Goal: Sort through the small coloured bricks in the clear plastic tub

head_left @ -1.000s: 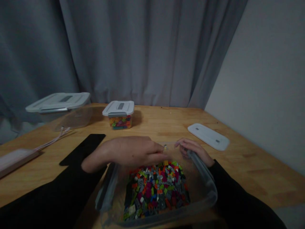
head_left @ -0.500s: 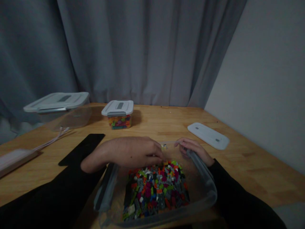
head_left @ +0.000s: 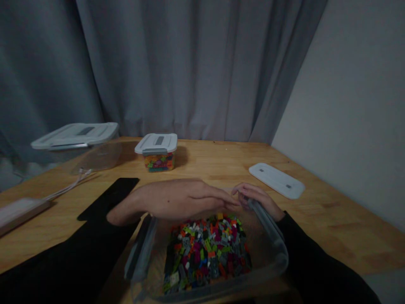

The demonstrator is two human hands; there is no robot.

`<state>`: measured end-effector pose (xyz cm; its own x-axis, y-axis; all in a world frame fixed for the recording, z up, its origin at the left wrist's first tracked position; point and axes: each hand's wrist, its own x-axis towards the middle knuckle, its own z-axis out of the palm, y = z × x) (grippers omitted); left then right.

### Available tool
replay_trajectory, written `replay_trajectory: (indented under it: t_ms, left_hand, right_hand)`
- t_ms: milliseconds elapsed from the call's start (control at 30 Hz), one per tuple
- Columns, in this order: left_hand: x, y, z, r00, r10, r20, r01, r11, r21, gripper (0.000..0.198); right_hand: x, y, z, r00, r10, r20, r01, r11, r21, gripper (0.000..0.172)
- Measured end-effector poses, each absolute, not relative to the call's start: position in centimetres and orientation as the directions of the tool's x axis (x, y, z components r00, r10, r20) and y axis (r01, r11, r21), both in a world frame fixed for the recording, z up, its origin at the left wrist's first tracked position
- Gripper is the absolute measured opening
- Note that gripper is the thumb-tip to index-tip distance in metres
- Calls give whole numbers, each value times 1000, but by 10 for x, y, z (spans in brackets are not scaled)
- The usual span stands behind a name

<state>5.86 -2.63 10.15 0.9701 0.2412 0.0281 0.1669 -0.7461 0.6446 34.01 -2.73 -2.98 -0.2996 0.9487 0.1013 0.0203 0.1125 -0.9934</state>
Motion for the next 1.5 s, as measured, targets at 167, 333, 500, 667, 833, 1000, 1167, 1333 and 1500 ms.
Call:
replay_trajectory:
  t_ms: [167,333,500,667,833,1000,1167,1333,1500]
  left_hand:
    - [63,9,82,861,473,188,241,-704,668,42]
    - [56,64,17,738,644,202,486,-715,502,57]
    - [62,72,-44,855,506,110,457,-837,300,61]
    - [84,53,-50,906,390,164,320,-886,336,53]
    - [86,53,-60,919,349,184,250,-876,414,52]
    - [81,56,-74,871,422,252,271,-839,472,39]
    - [83,56,-71,809,497,314,356,-839,411,30]
    - [83,55,-68,819,483,310,359,-853,379,26]
    - [84,54,-66,817,456,354,322,-869,377,25]
  right_hand:
    - [341,-27,-29,-316,944,89,-3,93,-996,37]
    - [341,-25,-32,-325,941,99,-17,98,-995,37]
    - [341,-25,-32,-333,938,99,-20,98,-995,37]
    - [339,-26,-28,-332,937,108,9,117,-993,39]
    - [339,-26,-28,-329,940,86,-6,89,-996,40]
    - [341,-24,-31,-344,933,104,-22,103,-994,41]
    - [342,-24,-32,-340,932,122,-6,127,-992,37]
    - [340,-26,-30,-331,937,109,-9,113,-994,39]
    - [338,-26,-28,-325,941,95,-25,92,-995,42]
